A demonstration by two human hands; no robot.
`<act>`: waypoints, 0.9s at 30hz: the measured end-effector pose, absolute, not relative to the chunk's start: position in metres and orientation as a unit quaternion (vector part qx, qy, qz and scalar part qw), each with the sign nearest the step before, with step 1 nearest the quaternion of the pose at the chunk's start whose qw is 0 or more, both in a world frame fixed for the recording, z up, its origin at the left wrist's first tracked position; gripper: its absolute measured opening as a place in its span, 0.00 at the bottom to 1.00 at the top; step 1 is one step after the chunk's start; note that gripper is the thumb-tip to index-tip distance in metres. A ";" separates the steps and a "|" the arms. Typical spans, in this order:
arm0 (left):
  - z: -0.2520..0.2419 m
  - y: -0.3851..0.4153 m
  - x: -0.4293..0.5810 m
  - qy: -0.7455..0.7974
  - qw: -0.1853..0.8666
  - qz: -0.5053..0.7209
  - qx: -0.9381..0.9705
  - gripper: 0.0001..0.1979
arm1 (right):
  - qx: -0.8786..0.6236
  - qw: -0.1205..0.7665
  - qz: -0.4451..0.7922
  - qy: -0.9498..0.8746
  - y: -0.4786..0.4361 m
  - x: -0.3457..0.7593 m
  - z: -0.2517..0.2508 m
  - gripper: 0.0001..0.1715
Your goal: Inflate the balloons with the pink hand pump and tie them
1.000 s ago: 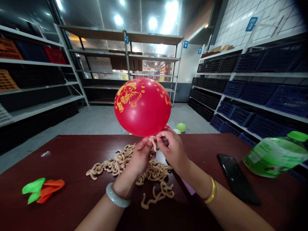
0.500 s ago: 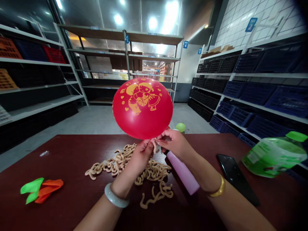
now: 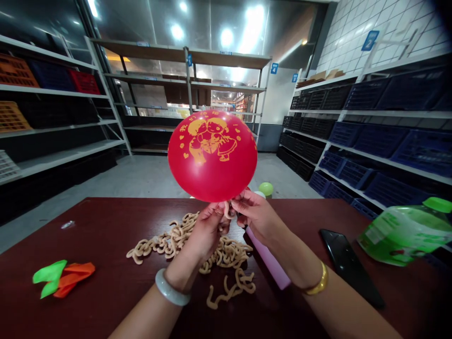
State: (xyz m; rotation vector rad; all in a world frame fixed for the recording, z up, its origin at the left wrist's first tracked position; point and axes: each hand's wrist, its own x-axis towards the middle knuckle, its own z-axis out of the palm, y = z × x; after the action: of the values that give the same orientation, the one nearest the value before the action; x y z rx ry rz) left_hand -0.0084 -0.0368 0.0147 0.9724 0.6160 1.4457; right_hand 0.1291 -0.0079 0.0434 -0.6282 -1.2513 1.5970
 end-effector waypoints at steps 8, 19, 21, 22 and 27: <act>0.007 -0.032 -0.009 0.296 0.580 0.617 0.441 0.22 | -0.274 0.453 0.674 -0.516 -0.003 0.130 0.041 0.18; 0.007 -0.038 -0.001 0.294 0.607 0.586 0.450 0.22 | -0.302 0.537 0.610 -0.497 0.007 0.133 0.038 0.21; 0.006 -0.039 0.002 0.296 0.621 0.572 0.446 0.23 | -0.326 0.554 0.586 -0.494 0.013 0.135 0.034 0.20; 0.006 -0.040 0.004 0.301 0.628 0.562 0.446 0.23 | -0.338 0.565 0.575 -0.486 0.015 0.135 0.033 0.19; 0.000 -0.040 0.009 0.343 0.620 0.555 0.435 0.23 | -0.289 0.621 0.596 -0.420 0.018 0.136 0.041 0.21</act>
State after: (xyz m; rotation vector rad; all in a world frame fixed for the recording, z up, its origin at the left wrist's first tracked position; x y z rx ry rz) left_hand 0.0092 -0.0404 0.0001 1.0003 0.7877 1.2765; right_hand 0.1360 0.0177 0.0409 -0.6643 -0.9658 1.3691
